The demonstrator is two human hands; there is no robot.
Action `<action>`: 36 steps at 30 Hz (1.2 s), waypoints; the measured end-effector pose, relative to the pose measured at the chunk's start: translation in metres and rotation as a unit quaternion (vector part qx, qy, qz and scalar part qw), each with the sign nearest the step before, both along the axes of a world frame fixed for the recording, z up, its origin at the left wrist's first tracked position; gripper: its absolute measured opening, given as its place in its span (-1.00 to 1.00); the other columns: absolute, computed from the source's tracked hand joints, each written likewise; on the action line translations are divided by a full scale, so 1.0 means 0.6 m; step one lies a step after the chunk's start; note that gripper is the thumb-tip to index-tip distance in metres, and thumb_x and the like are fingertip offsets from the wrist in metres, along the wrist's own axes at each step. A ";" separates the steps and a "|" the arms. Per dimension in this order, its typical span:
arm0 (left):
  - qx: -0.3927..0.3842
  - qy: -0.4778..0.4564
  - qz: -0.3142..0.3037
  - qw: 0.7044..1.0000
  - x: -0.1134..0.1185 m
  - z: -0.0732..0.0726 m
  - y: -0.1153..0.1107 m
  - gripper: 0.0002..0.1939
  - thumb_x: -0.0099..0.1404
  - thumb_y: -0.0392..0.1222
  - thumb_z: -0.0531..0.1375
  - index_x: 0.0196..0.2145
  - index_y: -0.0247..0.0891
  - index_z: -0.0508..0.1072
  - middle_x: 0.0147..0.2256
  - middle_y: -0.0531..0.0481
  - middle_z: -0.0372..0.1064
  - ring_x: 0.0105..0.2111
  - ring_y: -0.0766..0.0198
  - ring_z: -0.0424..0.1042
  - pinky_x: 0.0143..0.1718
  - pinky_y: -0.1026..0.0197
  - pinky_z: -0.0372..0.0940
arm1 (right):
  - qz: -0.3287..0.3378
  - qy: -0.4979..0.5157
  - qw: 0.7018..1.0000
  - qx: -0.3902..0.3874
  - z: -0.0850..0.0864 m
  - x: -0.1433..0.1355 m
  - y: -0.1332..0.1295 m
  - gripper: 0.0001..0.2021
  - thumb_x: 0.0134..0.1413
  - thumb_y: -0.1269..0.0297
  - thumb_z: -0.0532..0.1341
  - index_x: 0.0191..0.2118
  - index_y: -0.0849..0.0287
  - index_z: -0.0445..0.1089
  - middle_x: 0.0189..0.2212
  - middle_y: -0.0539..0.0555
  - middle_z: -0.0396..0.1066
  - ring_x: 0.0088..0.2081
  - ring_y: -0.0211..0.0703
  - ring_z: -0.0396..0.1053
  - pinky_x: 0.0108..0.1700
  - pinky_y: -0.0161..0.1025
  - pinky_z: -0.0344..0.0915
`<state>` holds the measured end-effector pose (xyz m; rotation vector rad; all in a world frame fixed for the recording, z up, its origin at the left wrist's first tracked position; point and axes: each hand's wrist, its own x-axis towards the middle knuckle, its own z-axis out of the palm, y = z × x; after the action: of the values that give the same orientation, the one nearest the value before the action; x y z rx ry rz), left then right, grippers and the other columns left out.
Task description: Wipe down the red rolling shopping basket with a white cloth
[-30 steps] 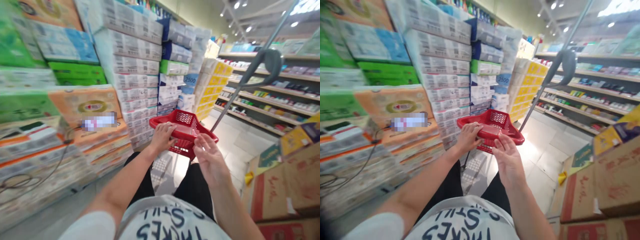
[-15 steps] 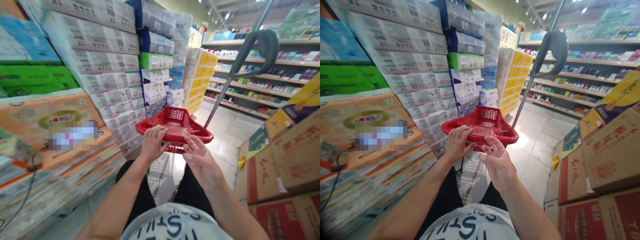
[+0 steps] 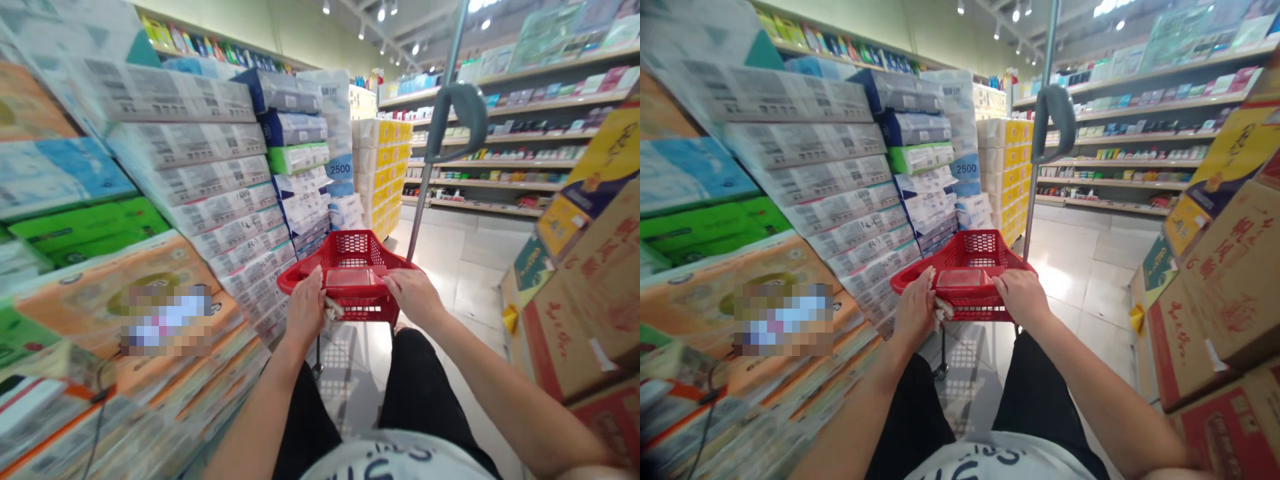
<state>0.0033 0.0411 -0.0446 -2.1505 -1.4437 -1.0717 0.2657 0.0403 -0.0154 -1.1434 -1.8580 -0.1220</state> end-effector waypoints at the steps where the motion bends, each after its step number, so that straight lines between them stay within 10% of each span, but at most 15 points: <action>1: -0.003 -0.024 0.009 1.000 0.011 0.004 0.000 -0.53 0.43 -0.19 -0.12 0.26 -0.26 0.06 0.17 -0.21 0.23 0.14 0.12 0.26 0.13 -0.02 0.20 | -0.048 -0.052 0.997 0.018 -0.013 -0.002 0.009 -0.74 0.26 0.24 0.07 -0.37 0.18 0.44 -0.38 0.13 0.44 -0.26 -0.08 0.33 -0.10 -0.09 0.16; 5: 0.009 0.017 -0.054 0.998 0.087 0.020 -0.005 -0.56 0.42 -0.23 -0.13 0.21 -0.32 0.15 0.19 -0.22 0.21 0.19 0.15 0.20 0.16 0.00 0.18 | -0.160 -0.120 0.977 0.071 -0.043 -0.031 0.015 -0.70 0.25 0.31 0.03 -0.48 0.18 0.37 -0.49 0.10 0.36 -0.36 -0.11 0.25 -0.19 -0.12 0.07; 9: -0.005 0.126 -0.059 0.990 0.129 0.045 0.002 -0.57 0.39 -0.08 -0.01 0.14 -0.30 0.29 0.13 -0.23 0.30 0.14 0.02 0.26 0.15 -0.09 0.16 | -0.125 -0.121 0.981 0.080 -0.042 -0.049 0.003 -0.72 0.28 0.30 0.02 -0.40 0.18 0.39 -0.46 0.08 0.36 -0.33 -0.11 0.23 -0.18 -0.13 0.04; 14: -0.016 0.100 0.055 0.993 0.112 0.070 0.012 -0.60 0.43 -0.15 -0.10 0.01 -0.34 0.41 -0.04 -0.23 0.45 -0.01 0.05 0.40 0.06 -0.10 0.23 | -0.093 -0.107 0.986 0.090 -0.047 -0.051 0.002 -0.77 0.28 0.30 0.03 -0.25 0.19 0.43 -0.40 0.08 0.39 -0.28 -0.11 0.24 -0.14 -0.14 0.05; 18: -0.003 0.178 -0.066 0.982 0.106 0.062 0.008 -0.61 0.40 -0.11 -0.02 0.08 -0.25 0.37 0.10 -0.14 0.34 0.13 0.07 0.27 0.16 -0.06 0.15 | -0.099 -0.068 0.987 0.102 -0.060 -0.052 0.006 -0.79 0.24 0.32 0.06 -0.28 0.19 0.44 -0.39 0.10 0.41 -0.28 -0.09 0.25 -0.11 -0.11 0.08; 21: -0.029 0.123 -0.016 0.992 0.095 0.061 0.013 -0.60 0.43 -0.13 -0.09 0.10 -0.25 0.35 0.09 -0.14 0.36 0.09 0.11 0.33 0.14 -0.06 0.19 | -0.080 -0.054 0.991 0.089 -0.056 -0.052 0.002 -0.79 0.24 0.32 0.06 -0.22 0.19 0.46 -0.34 0.11 0.46 -0.25 -0.07 0.30 -0.09 -0.10 0.11; 28: -0.079 -0.042 -0.072 0.993 0.055 0.095 0.045 -0.50 0.46 -0.16 -0.29 0.26 -0.21 0.11 0.15 -0.12 0.29 0.14 0.26 0.29 0.11 0.10 0.26 | -0.003 -0.115 0.993 0.031 0.017 -0.109 -0.006 -0.42 0.23 0.04 0.10 0.30 0.11 0.06 0.27 0.20 0.09 0.20 0.15 0.13 0.12 0.07 0.12; 36: -0.188 0.092 0.021 0.978 -0.008 0.116 0.121 -0.65 0.41 -0.13 -0.06 -0.08 -0.23 0.47 -0.14 -0.14 0.52 -0.11 0.18 0.50 -0.08 0.15 0.35 | 0.102 -0.145 0.983 0.053 -0.006 -0.130 0.030 -0.70 0.27 0.32 0.06 0.07 0.16 0.36 0.03 0.15 0.42 0.07 -0.02 0.33 0.11 -0.05 0.25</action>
<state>-0.0014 0.1139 0.0252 -2.3815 -1.7009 -0.5973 0.1877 0.0581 -0.0189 -0.8930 -2.1862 -0.2796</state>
